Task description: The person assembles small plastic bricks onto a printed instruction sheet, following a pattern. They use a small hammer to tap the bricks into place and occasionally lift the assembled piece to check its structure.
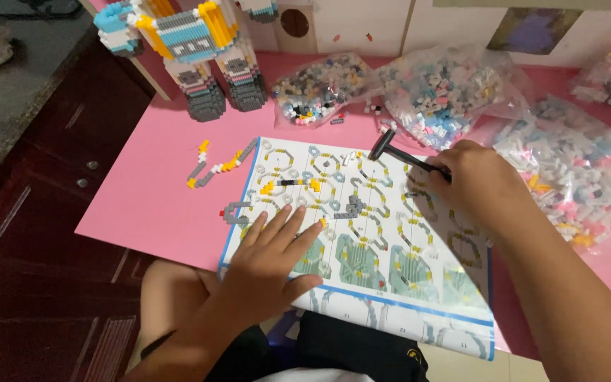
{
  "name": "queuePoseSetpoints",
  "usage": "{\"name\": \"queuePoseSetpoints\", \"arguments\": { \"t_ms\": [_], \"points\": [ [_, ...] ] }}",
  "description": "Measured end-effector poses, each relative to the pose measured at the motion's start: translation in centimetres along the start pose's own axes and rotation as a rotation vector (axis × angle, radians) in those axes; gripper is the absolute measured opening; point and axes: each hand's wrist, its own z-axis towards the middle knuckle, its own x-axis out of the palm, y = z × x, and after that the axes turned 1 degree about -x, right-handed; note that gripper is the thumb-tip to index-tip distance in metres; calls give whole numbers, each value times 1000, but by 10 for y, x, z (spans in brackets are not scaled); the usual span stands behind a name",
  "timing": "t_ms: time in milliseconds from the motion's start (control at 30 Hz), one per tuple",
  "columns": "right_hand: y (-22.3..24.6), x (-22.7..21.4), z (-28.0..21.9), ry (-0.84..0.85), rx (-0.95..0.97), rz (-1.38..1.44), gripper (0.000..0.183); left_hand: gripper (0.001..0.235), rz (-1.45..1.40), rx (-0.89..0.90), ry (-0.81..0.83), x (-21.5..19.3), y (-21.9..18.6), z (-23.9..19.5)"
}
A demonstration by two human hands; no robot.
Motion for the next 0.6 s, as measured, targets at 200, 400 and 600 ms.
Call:
{"name": "queuePoseSetpoints", "arguments": {
  "t_ms": [200,400,600],
  "points": [
    [14,-15,-13,-86,-53,-87,38,70,-168,-36,-4,-14,10,8],
    [1,4,-14,-358,-251,-177,26,51,-116,-39,-28,2,10,43],
    [16,3,-20,-101,-411,-155,44,37,-187,-89,153,32,1,52]
  ]
}}
